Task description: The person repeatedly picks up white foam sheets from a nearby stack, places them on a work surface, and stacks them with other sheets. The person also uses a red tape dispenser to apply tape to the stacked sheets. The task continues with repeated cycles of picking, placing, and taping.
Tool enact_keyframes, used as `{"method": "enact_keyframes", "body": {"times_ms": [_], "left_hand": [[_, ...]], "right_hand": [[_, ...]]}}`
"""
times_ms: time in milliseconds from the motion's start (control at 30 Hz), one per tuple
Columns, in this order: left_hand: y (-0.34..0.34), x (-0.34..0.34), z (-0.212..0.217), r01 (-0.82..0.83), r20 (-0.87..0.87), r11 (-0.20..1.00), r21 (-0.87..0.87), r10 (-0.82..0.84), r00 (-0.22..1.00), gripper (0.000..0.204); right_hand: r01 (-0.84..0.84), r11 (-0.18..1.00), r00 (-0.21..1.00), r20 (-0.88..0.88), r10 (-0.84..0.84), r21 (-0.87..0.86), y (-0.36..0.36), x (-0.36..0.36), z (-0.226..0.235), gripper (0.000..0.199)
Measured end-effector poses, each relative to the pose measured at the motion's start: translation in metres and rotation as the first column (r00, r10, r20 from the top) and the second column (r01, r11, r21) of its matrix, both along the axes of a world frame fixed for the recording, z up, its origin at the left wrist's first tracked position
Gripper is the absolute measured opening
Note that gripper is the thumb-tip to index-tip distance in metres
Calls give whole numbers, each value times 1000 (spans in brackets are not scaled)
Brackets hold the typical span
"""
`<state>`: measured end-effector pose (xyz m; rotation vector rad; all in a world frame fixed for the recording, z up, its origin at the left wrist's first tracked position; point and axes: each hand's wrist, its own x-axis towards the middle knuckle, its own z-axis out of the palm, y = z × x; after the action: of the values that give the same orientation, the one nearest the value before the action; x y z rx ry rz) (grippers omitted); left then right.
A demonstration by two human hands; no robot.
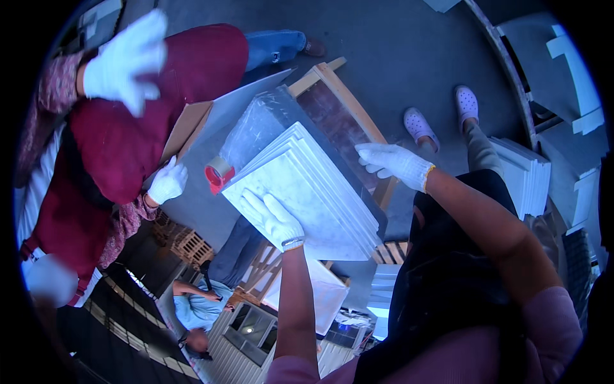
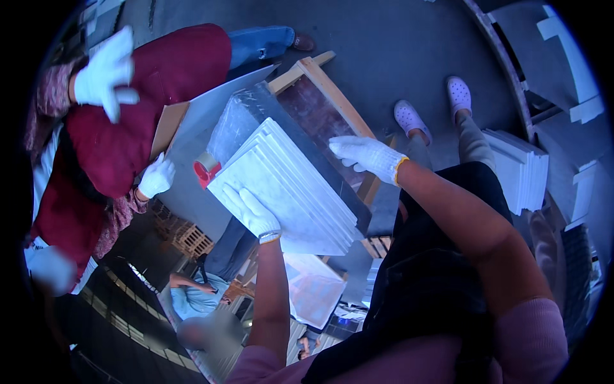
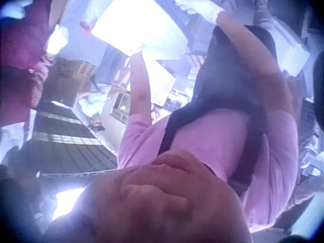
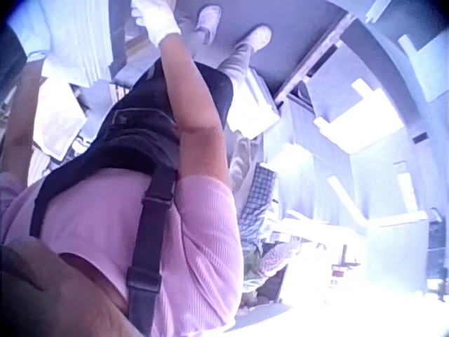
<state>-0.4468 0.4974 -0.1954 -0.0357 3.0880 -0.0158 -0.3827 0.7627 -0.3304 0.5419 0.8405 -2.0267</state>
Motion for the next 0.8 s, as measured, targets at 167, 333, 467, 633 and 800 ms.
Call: {"method": "enact_keyframes", "body": {"times_ms": [167,333,467,633,800], "left_hand": [[-19,2,-18,-64,-19,977,203,69,997,62],[-20,4,-19,-97,-9,951,294,105,994,60],[-13,4,-17,-148,43,882,447,144,989,61],[-10,0,-19,-220,144,758,614,167,975,65],[4,-9,-17,-286,213,728,622,194,958,63]], "right_hand": [[78,995,997,22,-77,-62,1,9,-3,61],[152,983,988,18,-151,-101,-10,-3,-6,61],[222,965,973,-29,-228,-141,-19,-26,-10,58],[297,932,947,-61,-315,-207,-36,-50,-29,52],[317,903,937,-53,-346,-288,-43,-67,-41,60]]}}
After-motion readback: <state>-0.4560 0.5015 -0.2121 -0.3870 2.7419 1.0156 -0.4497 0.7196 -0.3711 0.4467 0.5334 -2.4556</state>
